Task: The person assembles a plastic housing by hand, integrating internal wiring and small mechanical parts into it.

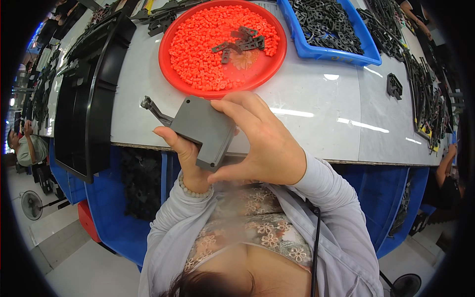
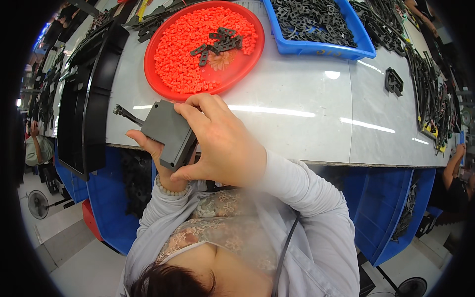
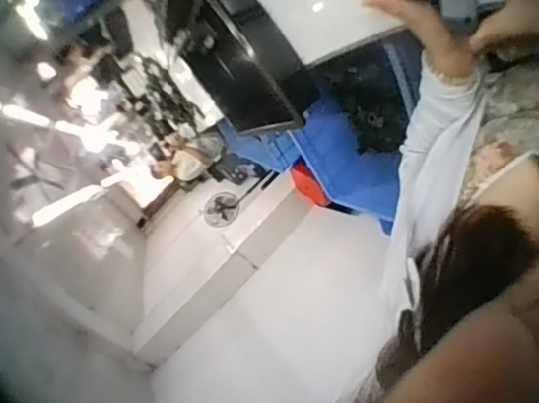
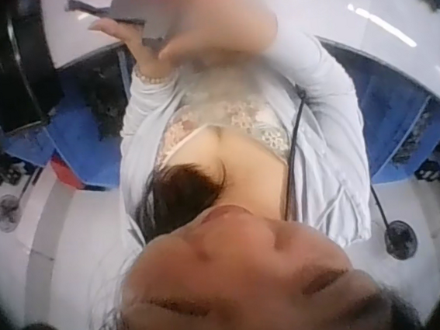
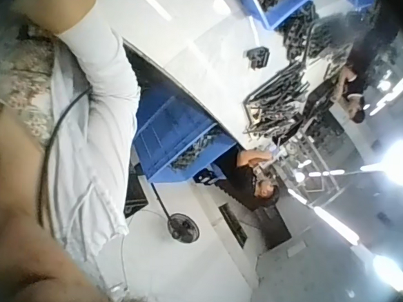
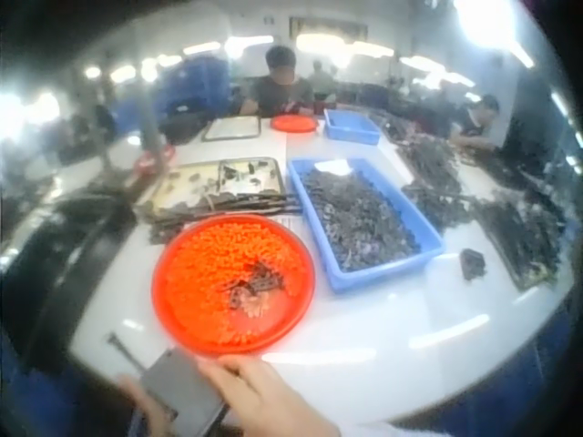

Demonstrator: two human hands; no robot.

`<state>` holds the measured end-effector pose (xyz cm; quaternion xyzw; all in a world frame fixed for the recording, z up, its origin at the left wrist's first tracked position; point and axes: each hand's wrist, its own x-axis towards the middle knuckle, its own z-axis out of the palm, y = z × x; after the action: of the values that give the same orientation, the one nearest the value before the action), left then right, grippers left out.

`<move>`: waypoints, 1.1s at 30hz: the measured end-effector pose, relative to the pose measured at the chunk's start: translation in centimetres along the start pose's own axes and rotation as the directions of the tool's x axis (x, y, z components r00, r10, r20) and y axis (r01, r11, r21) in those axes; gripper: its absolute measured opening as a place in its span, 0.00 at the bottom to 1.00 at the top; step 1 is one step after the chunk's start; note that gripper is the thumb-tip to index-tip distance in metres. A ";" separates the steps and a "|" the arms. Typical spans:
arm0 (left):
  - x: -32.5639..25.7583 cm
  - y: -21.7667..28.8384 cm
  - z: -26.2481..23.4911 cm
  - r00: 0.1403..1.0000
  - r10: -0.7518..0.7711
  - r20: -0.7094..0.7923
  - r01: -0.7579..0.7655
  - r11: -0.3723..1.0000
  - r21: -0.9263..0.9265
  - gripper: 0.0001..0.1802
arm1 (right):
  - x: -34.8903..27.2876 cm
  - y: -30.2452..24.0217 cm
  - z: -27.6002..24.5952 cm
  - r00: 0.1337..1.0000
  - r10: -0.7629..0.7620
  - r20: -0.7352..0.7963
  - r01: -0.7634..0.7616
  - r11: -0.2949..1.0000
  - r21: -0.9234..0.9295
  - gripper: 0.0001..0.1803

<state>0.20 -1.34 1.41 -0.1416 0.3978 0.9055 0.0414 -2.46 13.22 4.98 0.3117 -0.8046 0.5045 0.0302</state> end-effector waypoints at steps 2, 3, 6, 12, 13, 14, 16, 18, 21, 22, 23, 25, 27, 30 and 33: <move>0.0 0.0 0.0 1.000 -0.013 0.010 0.014 1.000 -0.022 0.50 | 0.0 0.1 0.1 1.000 0.014 0.004 -0.014 1.000 0.015 0.50; 0.0 0.1 0.0 1.000 -0.018 -0.002 0.018 1.000 0.006 0.50 | 0.0 0.2 0.2 1.000 0.025 0.008 -0.025 0.999 0.031 0.50; 0.0 0.2 0.1 0.999 -0.020 -0.035 0.022 0.999 0.043 0.50 | 0.1 0.6 0.4 0.998 0.058 0.034 -0.061 0.995 0.082 0.50; 0.0 0.3 0.2 0.999 0.002 -0.047 0.000 0.999 0.032 0.50 | -0.2 0.2 1.1 0.999 0.012 -0.034 -0.011 1.000 0.020 0.50; -0.2 0.3 0.1 0.999 0.029 -0.017 -0.026 0.992 0.124 0.50 | -0.2 0.4 1.0 0.999 0.014 -0.029 -0.013 1.000 0.023 0.50; -0.2 0.3 0.1 0.999 0.028 -0.024 -0.025 0.992 0.122 0.50 | -0.2 0.6 0.9 1.000 -0.005 -0.023 0.006 0.999 0.036 0.50; -0.1 0.3 0.1 1.000 0.008 0.003 -0.008 0.989 0.150 0.47 | 0.0 1.0 0.9 1.000 -0.018 -0.015 0.018 0.999 0.050 0.50; 0.1 0.6 0.5 0.999 0.024 -0.029 -0.020 0.989 0.146 0.44 | 0.0 1.2 1.0 0.999 -0.036 -0.022 0.037 0.999 0.037 0.50; 0.3 1.0 0.3 0.999 0.031 -0.031 -0.028 0.995 0.095 0.39 | 0.0 0.9 1.7 0.994 -0.086 -0.072 0.085 0.996 -0.016 0.50; 0.3 1.1 0.2 1.000 0.026 0.003 -0.026 0.998 0.051 0.37 | -0.1 0.8 1.7 0.995 -0.077 -0.061 0.077 0.997 -0.011 0.50; 0.2 1.1 0.7 0.994 0.088 -0.066 -0.083 0.993 0.078 0.34 | -0.1 0.8 1.6 0.994 -0.090 -0.064 0.088 0.996 -0.022 0.50; 0.5 1.0 0.5 0.993 0.094 -0.066 -0.088 0.992 0.085 0.34 | 0.1 1.0 1.6 0.993 -0.100 -0.062 0.098 0.995 -0.031 0.49; 0.6 0.9 0.3 0.992 0.104 -0.064 -0.098 0.991 0.093 0.34 | 0.0 1.2 1.5 0.995 -0.090 -0.036 0.089 0.996 -0.034 0.50; 0.9 0.8 -0.4 0.995 0.099 -0.026 -0.096 0.990 0.101 0.33 | 0.0 1.2 1.5 0.996 -0.087 -0.019 0.086 0.996 -0.035 0.50; 1.4 0.1 -1.6 0.990 0.117 0.081 -0.116 0.993 -0.020 0.33 | -0.1 1.1 1.5 0.999 -0.046 0.005 0.046 0.998 -0.041 0.50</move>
<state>-0.78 -2.57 0.05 -0.0810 0.3964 0.9145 0.0039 -2.55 12.40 3.32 0.3304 -0.8075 0.4864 0.0466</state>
